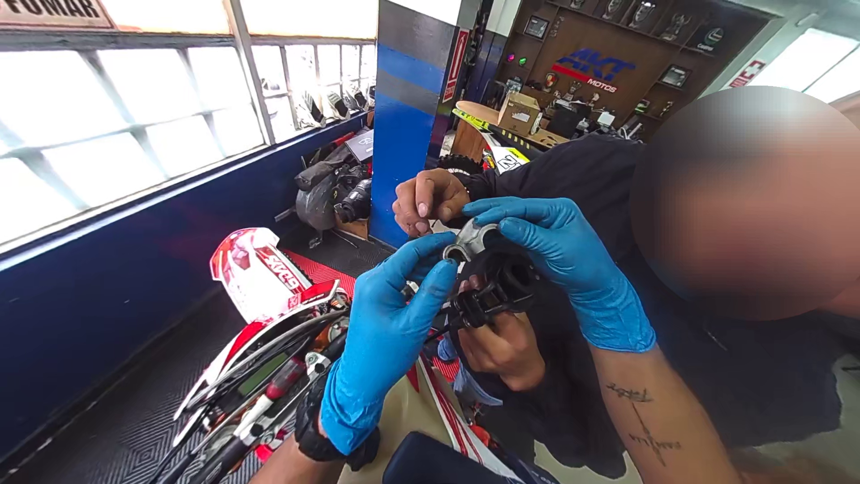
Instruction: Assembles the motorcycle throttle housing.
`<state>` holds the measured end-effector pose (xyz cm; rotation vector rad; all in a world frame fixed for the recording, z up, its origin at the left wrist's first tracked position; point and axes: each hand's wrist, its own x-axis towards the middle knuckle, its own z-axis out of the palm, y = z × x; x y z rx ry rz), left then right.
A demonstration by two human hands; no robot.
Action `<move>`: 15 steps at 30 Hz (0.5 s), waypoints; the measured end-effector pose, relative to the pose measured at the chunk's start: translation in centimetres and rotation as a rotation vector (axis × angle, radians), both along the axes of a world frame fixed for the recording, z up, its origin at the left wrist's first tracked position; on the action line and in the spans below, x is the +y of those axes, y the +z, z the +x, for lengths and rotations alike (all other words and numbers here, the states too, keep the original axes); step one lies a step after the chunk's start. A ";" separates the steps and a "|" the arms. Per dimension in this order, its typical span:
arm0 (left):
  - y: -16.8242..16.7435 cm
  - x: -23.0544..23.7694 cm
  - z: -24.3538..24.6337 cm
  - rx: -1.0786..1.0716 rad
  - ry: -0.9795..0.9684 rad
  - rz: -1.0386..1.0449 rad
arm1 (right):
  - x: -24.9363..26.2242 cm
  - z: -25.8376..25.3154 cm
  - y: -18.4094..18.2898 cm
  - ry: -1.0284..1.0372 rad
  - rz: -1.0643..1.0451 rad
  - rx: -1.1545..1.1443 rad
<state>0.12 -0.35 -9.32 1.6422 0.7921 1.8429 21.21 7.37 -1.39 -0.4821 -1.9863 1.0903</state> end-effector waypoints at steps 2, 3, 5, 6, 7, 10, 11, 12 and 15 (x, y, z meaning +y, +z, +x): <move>0.0 -0.2 -0.3 -0.037 -0.025 -0.026 | -0.3 0.0 0.3 0.018 0.046 -0.002; 0.1 -0.2 -0.4 -0.054 -0.043 -0.037 | -0.6 0.1 0.5 0.030 0.067 0.001; 0.1 -0.2 -0.5 -0.079 -0.090 -0.052 | -1.2 0.3 1.1 0.040 0.087 -0.008; 0.1 -0.1 -0.6 -0.093 -0.117 -0.050 | -1.5 0.3 1.4 0.030 0.099 -0.025; 0.0 -0.1 -0.7 -0.102 -0.140 -0.043 | -1.9 0.2 1.6 0.010 0.123 -0.044; 0.1 0.1 -1.0 -0.101 -0.165 -0.012 | -3.2 -0.3 2.0 -0.077 0.287 -0.111; 0.1 0.1 -1.1 -0.093 -0.166 0.001 | -3.6 -0.5 2.1 -0.102 0.345 -0.125; 0.1 0.2 -1.1 -0.082 -0.157 0.017 | -4.0 -0.7 2.1 -0.129 0.393 -0.130; 0.4 -0.1 -1.1 -0.066 -0.101 0.092 | -5.6 -1.3 2.3 -0.217 0.540 -0.157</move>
